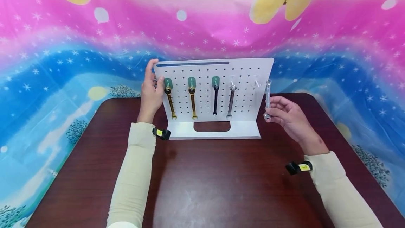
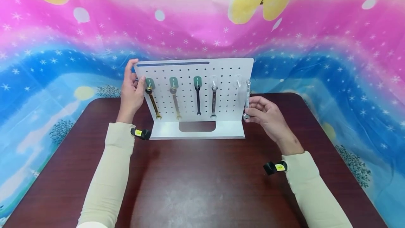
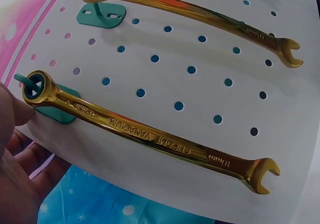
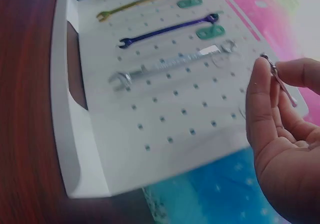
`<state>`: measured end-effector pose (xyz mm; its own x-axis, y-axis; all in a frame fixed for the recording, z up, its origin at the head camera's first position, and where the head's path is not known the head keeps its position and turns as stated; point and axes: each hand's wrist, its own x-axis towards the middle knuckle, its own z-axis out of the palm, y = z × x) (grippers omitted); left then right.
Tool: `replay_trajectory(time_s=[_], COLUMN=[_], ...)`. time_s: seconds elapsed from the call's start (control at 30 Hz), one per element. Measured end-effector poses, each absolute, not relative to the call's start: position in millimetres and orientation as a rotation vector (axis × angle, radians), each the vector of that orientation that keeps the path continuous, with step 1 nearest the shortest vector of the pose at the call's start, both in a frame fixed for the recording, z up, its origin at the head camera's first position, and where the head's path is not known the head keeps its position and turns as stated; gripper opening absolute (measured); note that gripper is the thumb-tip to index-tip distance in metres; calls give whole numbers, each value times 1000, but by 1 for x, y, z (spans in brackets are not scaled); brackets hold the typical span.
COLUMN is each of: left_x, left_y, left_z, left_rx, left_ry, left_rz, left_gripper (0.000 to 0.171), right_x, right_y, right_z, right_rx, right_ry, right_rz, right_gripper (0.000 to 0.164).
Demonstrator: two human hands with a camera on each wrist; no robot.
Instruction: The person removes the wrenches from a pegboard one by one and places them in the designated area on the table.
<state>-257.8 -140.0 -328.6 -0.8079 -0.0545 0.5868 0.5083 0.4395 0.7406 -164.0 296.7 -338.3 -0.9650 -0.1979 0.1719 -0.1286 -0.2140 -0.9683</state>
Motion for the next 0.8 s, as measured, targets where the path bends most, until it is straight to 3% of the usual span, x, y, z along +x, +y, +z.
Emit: replay_trajectory(time_s=[0.3, 0.53, 0.8], left_x=[-259, -260, -260], left_y=[-139, -138, -138], left_z=[-330, -331, -330], left_rx=[-374, -357, -348], left_ry=[-2151, -2159, -2176], left_rz=[-1378, -1357, -1302], left_gripper=[57, 55, 53], right_x=[-168, -175, -187], right_y=[328, 342, 349], right_z=[-350, -371, -392], right_rx=[-318, -152, -99], right_ry=[2078, 2572, 2420], right_rz=[-2275, -1738, -1658], right_gripper=[21, 40, 44])
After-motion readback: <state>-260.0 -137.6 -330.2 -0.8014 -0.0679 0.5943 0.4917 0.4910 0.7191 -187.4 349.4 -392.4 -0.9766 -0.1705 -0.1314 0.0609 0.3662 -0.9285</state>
